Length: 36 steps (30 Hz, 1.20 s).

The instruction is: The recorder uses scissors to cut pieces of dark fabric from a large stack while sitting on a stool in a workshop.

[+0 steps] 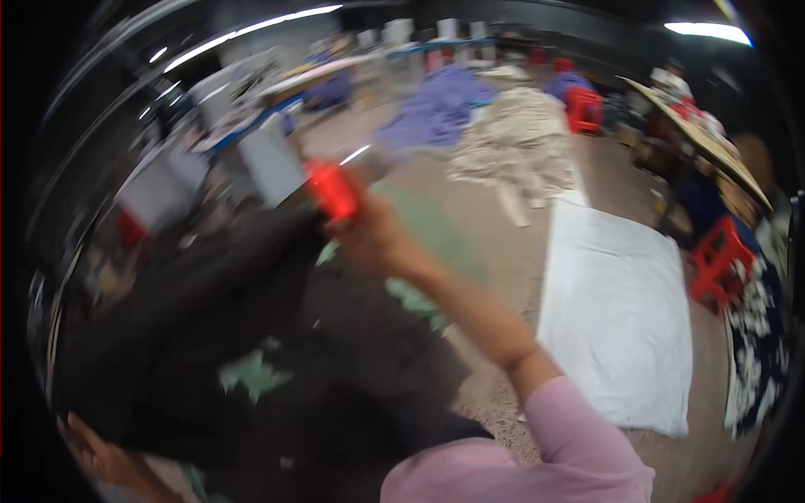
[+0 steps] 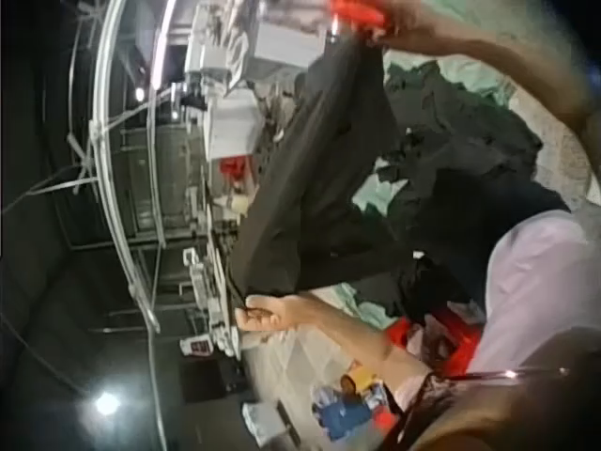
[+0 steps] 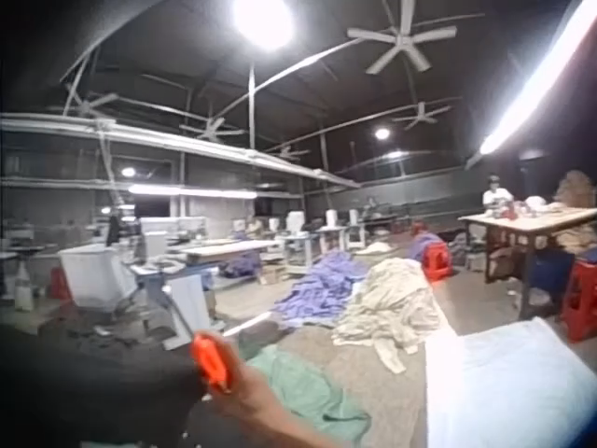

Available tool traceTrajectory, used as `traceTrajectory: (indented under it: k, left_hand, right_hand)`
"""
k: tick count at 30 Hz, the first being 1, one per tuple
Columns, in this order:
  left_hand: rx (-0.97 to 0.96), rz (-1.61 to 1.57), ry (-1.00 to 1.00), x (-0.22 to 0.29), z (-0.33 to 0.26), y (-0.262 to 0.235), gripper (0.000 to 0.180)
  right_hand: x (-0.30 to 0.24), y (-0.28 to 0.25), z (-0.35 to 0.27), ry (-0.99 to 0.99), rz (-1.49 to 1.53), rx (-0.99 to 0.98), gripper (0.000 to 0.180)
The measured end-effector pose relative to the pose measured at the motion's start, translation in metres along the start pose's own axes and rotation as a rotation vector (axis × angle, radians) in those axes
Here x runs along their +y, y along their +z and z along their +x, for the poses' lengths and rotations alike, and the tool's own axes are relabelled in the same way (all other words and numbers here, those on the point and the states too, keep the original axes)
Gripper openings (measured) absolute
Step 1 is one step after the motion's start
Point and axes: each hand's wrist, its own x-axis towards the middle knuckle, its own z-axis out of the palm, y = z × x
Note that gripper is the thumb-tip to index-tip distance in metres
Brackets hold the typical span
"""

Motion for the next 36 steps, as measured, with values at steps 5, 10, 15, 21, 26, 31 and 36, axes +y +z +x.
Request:
traceTrajectory:
  k: [5,10,15,21,26,31,36]
  left_hand:
    - [0.048,0.104,-0.373,0.034,-0.117,-0.084,0.034]
    - [-0.942,-0.249,-0.627,0.046,-0.312,-0.178,0.012]
    - [-0.768,-0.2,-0.98,0.082,-0.371,-0.215,0.012]
    - [-0.633,-0.177,-0.665,0.109,-0.301,-0.129,0.014]
    - [-0.633,-0.421,-0.316,0.167,-0.278,-0.041,0.032]
    - [-0.921,-0.206,-0.198,0.179,-0.314,0.003,0.054]
    - [-0.898,-0.275,-0.235,0.176,-0.318,-0.031,0.053]
  right_hand:
    - [-0.008,-0.016,-0.062,0.1,0.055,-0.157,0.069]
    - [0.033,-0.016,-0.214,0.419,-0.142,-0.418,0.063]
    - [0.025,-0.025,-0.279,0.679,-0.219,-0.529,0.061]
    - [-0.004,0.013,-0.248,0.692,-0.102,-0.446,0.076]
    - [-0.002,0.03,-0.256,0.697,-0.051,-0.476,0.071]
    - [-0.014,-0.01,-0.274,0.726,-0.167,-0.584,0.056]
    - [-0.023,-0.051,-0.297,0.799,-0.25,-0.651,0.059]
